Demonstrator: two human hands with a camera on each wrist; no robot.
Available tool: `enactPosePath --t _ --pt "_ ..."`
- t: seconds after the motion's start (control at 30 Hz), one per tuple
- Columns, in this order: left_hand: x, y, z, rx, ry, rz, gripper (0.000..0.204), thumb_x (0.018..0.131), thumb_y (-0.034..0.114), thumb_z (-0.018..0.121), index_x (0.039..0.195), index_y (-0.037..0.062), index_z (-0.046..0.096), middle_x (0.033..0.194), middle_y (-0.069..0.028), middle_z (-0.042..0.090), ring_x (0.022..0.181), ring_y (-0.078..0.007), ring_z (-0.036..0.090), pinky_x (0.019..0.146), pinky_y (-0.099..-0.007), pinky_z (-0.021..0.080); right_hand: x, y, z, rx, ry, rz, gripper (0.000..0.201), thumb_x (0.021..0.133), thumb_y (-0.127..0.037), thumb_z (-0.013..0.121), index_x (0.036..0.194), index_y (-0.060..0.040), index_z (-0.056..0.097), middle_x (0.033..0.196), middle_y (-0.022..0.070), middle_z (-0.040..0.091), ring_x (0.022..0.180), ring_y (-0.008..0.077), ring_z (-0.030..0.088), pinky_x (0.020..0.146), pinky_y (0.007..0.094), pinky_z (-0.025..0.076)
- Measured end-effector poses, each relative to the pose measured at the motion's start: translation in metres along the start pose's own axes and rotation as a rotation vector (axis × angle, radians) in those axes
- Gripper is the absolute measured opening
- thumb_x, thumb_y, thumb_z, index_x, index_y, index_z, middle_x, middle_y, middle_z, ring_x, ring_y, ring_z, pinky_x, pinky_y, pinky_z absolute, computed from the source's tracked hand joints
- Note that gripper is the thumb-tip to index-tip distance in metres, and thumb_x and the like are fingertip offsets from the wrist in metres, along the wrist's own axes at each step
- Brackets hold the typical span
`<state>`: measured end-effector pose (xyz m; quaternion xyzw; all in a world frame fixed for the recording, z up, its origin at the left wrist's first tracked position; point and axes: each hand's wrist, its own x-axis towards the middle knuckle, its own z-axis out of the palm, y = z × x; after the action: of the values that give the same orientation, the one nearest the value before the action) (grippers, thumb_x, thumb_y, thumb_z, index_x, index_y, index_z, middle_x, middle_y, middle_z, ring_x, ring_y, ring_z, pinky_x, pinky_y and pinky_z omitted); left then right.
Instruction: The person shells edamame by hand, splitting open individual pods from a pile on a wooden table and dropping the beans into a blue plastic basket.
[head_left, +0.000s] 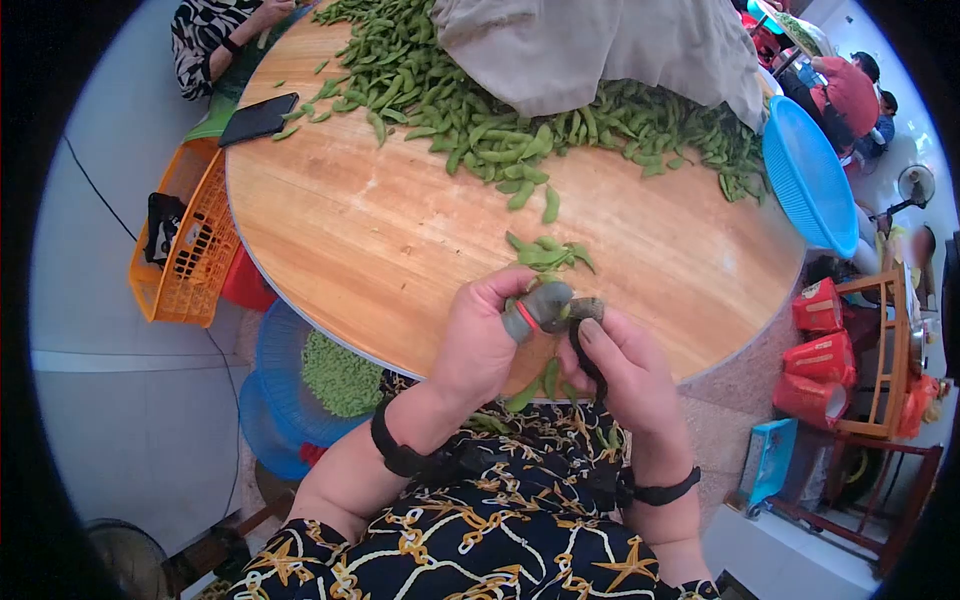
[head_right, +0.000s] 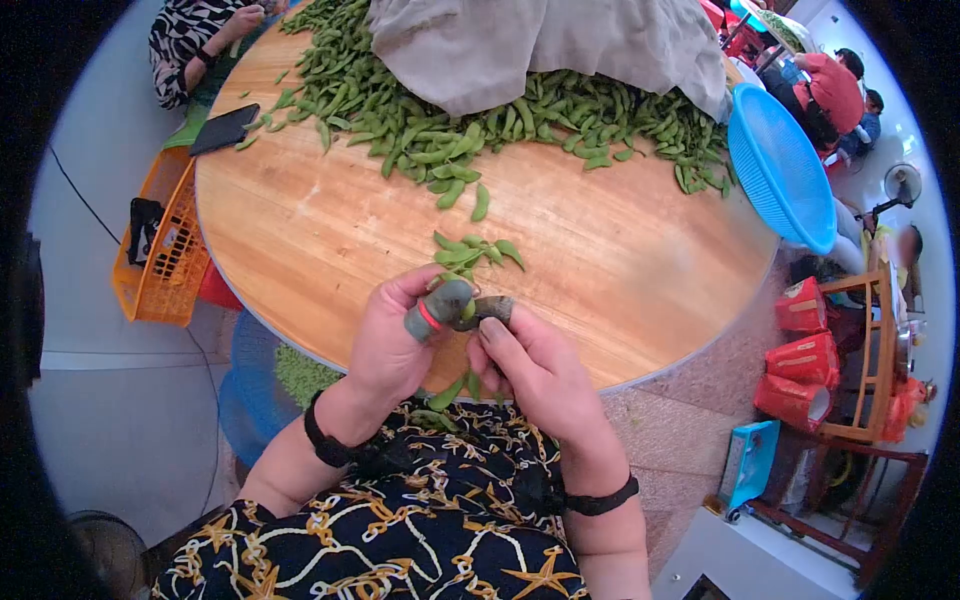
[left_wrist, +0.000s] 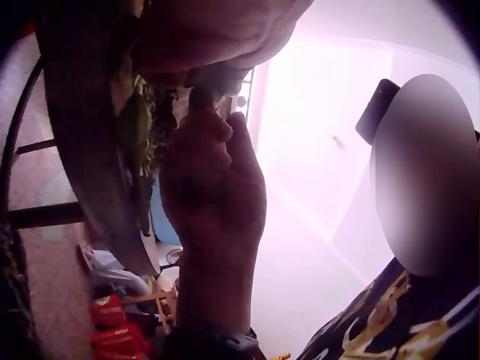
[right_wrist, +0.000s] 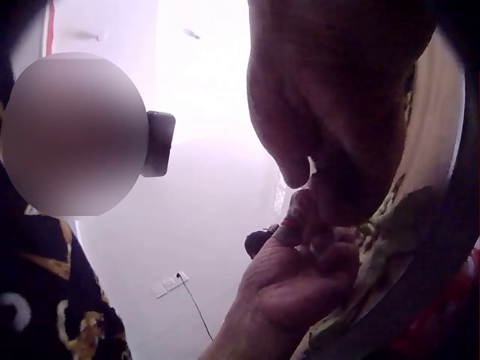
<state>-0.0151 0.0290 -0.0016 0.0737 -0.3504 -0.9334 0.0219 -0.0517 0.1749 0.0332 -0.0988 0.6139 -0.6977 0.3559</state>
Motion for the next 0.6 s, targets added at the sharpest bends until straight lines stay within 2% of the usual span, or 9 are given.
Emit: enactPosePath --t 0.1,0.23,0.3,0.33,0.4,0.5,0.53,0.6 --pt "-0.001 0.000 -0.001 0.029 0.006 0.048 0.016 0.079 0.006 0.063 0.094 0.0017 0.061 0.088 -0.0052 0.063 0.080 -0.0107 0.059 0.074 -0.0237 0.047 -0.002 -0.002 -0.002 0.052 -0.090 0.037 0.023 0.094 -0.022 0.041 0.080 -0.0057 0.050 0.065 -0.0034 0.047 0.054 0.0035 0.041 0.047 0.0181 0.033" --pt "-0.001 -0.005 -0.006 0.225 0.011 0.086 0.016 0.079 0.007 0.063 0.093 0.0018 0.061 0.087 -0.0045 0.062 0.080 -0.0113 0.059 0.073 -0.0238 0.047 0.000 0.005 -0.003 -0.027 -0.049 0.023 0.020 0.093 -0.021 0.042 0.083 -0.0061 0.050 0.066 -0.0023 0.048 0.051 0.0033 0.039 0.045 0.0176 0.031" --pt "-0.001 -0.001 -0.006 0.266 -0.062 0.114 0.007 0.081 0.009 0.062 0.084 0.0023 0.061 0.078 0.0022 0.058 0.073 -0.0053 0.053 0.067 -0.0203 0.043 -0.001 0.006 -0.002 0.215 -0.094 0.074 0.018 0.093 -0.020 0.043 0.084 -0.0064 0.051 0.065 -0.0019 0.048 0.048 0.0033 0.037 0.042 0.0173 0.029" --pt "-0.001 0.002 -0.007 0.266 -0.061 0.114 0.007 0.081 0.009 0.062 0.084 0.0023 0.061 0.078 0.0022 0.058 0.073 -0.0053 0.053 0.067 -0.0203 0.043 -0.002 0.004 -0.001 0.215 -0.094 0.076 0.018 0.093 -0.020 0.043 0.084 -0.0064 0.051 0.065 -0.0019 0.048 0.048 0.0033 0.037 0.042 0.0173 0.029" --pt "-0.003 0.010 -0.009 0.103 -0.227 -0.022 0.007 0.080 0.008 0.063 0.085 0.0029 0.062 0.079 0.0028 0.058 0.074 -0.0052 0.053 0.068 -0.0204 0.042 -0.004 0.000 0.004 0.565 -0.160 0.255 0.018 0.093 -0.020 0.044 0.086 -0.0064 0.053 0.063 -0.0016 0.048 0.045 0.0029 0.035 0.040 0.0170 0.027" --pt "-0.004 0.015 -0.008 0.048 -0.251 -0.089 0.011 0.080 0.010 0.064 0.088 0.0032 0.061 0.078 0.0025 0.057 0.074 -0.0057 0.053 0.067 -0.0210 0.042 -0.005 0.003 0.001 0.583 -0.226 0.242 0.015 0.091 -0.018 0.047 0.089 -0.0053 0.054 0.064 -0.0022 0.048 0.047 0.0027 0.037 0.042 0.0170 0.029" --pt "-0.004 0.012 -0.008 0.047 -0.250 -0.091 0.011 0.080 0.010 0.064 0.088 0.0032 0.061 0.078 0.0025 0.057 0.074 -0.0057 0.053 0.067 -0.0210 0.042 -0.004 0.005 0.003 0.583 -0.225 0.244 0.015 0.091 -0.018 0.047 0.089 -0.0053 0.054 0.064 -0.0022 0.048 0.047 0.0027 0.037 0.042 0.0170 0.029" --pt "-0.003 0.004 -0.008 0.147 -0.072 0.013 0.018 0.078 0.012 0.067 0.092 0.0031 0.060 0.076 0.0035 0.055 0.073 -0.0049 0.051 0.066 -0.0198 0.042 0.000 0.007 0.007 0.097 -0.025 0.033 0.013 0.090 -0.016 0.050 0.088 -0.0047 0.056 0.063 -0.0033 0.049 0.049 0.0026 0.039 0.043 0.0171 0.032"
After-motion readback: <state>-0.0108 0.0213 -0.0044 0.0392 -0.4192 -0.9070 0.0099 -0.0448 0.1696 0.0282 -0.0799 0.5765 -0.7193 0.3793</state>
